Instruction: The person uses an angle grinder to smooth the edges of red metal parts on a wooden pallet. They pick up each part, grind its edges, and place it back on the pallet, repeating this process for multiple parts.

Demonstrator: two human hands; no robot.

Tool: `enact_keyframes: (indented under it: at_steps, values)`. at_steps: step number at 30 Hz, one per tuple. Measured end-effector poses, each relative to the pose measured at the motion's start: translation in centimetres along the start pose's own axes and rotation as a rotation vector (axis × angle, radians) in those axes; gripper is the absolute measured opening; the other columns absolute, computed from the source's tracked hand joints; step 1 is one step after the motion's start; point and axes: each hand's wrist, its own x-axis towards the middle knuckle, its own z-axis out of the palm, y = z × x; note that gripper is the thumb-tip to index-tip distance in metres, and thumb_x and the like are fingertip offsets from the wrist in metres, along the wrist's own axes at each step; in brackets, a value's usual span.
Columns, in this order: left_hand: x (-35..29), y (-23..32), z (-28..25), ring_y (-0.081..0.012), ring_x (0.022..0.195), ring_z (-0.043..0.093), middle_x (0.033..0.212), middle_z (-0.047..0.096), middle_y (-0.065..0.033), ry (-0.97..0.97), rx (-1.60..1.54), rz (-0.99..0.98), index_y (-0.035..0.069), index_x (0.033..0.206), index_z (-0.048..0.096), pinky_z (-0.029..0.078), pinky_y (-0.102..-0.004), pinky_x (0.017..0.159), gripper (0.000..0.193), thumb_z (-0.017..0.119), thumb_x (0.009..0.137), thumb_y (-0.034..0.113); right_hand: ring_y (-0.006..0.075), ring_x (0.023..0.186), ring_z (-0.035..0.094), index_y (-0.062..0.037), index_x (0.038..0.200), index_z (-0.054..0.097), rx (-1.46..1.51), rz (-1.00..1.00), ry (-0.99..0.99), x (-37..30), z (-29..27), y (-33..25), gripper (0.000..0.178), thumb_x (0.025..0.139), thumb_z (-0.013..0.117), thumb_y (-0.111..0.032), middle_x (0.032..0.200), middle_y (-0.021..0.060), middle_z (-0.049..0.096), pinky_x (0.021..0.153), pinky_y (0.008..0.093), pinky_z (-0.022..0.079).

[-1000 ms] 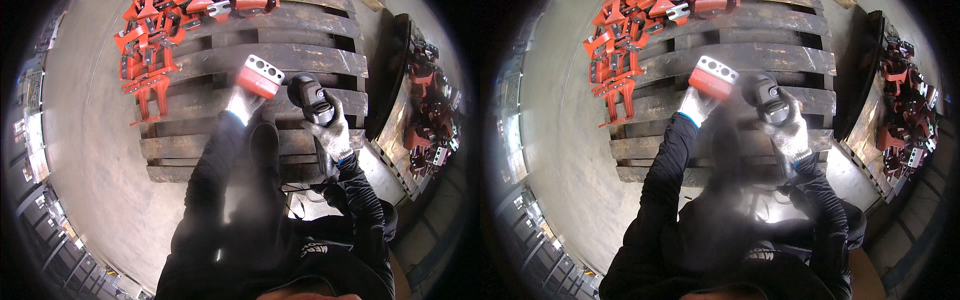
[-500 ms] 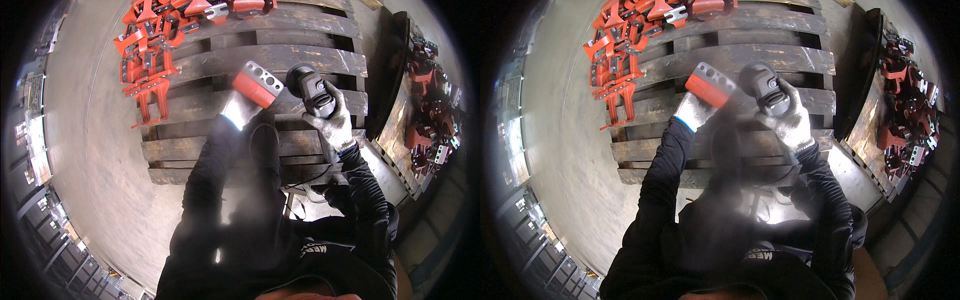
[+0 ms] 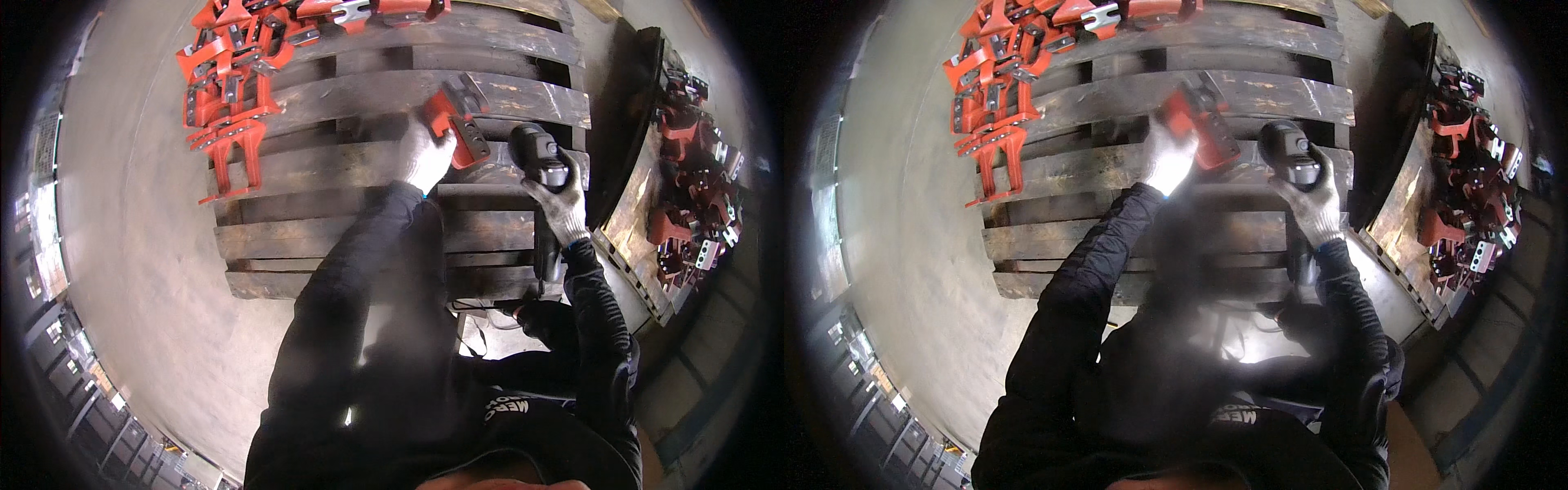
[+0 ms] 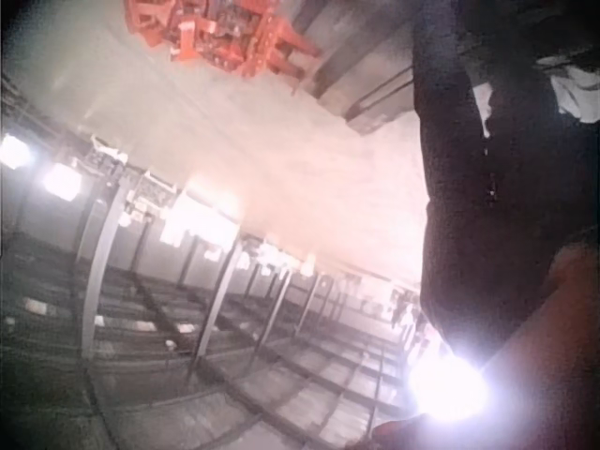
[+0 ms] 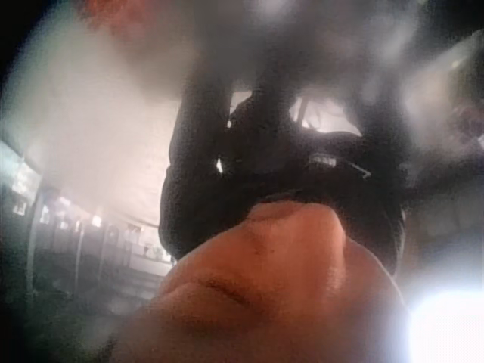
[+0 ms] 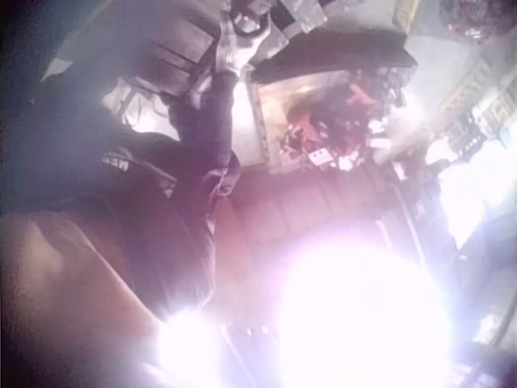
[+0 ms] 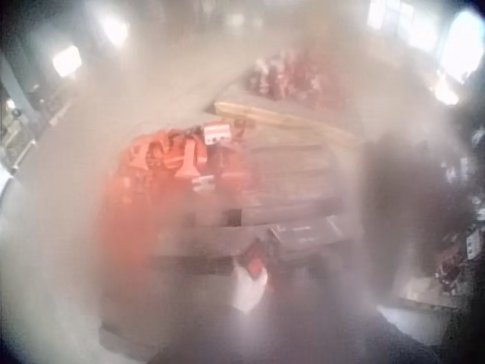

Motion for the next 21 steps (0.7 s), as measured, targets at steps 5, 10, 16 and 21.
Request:
enact_keyframes:
  at_steps: [5, 10, 16, 21]
  values:
    - [-1.8, -2.3, 1.2, -0.0472, 0.099, 0.068, 0.104, 0.07, -0.0265, -0.151, 0.218, 0.005, 0.005, 0.123, 0.048, 0.055, -0.0502, 0.082, 0.047, 0.074, 0.089, 0.025, 0.0247, 0.117, 0.068, -0.011, 0.146, 0.047, -0.148, -0.095, -0.156, 3.6, 1.7, 1.1, 0.086, 0.076, 0.093, -0.032, 0.129, 0.0155, 0.068, 0.1, 0.0361, 0.055]
    - [-2.9, -1.3, 0.1, -0.0449, 0.082, 0.07, 0.091, 0.071, -0.0221, -0.173, 0.398, 0.204, 0.011, 0.127, 0.049, 0.055, -0.0535, 0.072, 0.048, 0.073, 0.088, 0.026, 0.0227, 0.106, 0.071, -0.0077, 0.143, 0.048, -0.077, -0.145, -0.265, 7.0, 4.1, 2.3, 0.085, 0.074, 0.093, -0.03, 0.115, 0.0104, 0.073, 0.095, 0.0349, 0.057]
    - [-2.8, -0.5, -0.9, -0.0445, 0.075, 0.072, 0.09, 0.071, -0.0248, -0.29, 0.483, 0.282, 0.006, 0.137, 0.041, 0.061, -0.0509, 0.066, 0.062, 0.072, 0.088, 0.029, 0.0303, 0.115, 0.067, -0.0054, 0.138, 0.051, -0.275, -0.276, -0.361, 9.0, 6.2, 1.8, 0.066, 0.085, 0.08, -0.031, 0.122, 0.0151, 0.069, 0.102, 0.0367, 0.052]
    - [-2.6, 0.6, -0.9, -0.045, 0.08, 0.069, 0.094, 0.07, -0.0217, -0.323, 0.457, 0.175, 0.013, 0.129, 0.047, 0.055, -0.0546, 0.071, 0.052, 0.075, 0.086, 0.024, 0.0303, 0.107, 0.072, -0.0037, 0.149, 0.042, -0.361, -0.327, -0.33, 9.2, 6.6, -0.5, 0.066, 0.092, 0.071, -0.018, 0.117, 0.0181, 0.072, 0.096, 0.0356, 0.057]
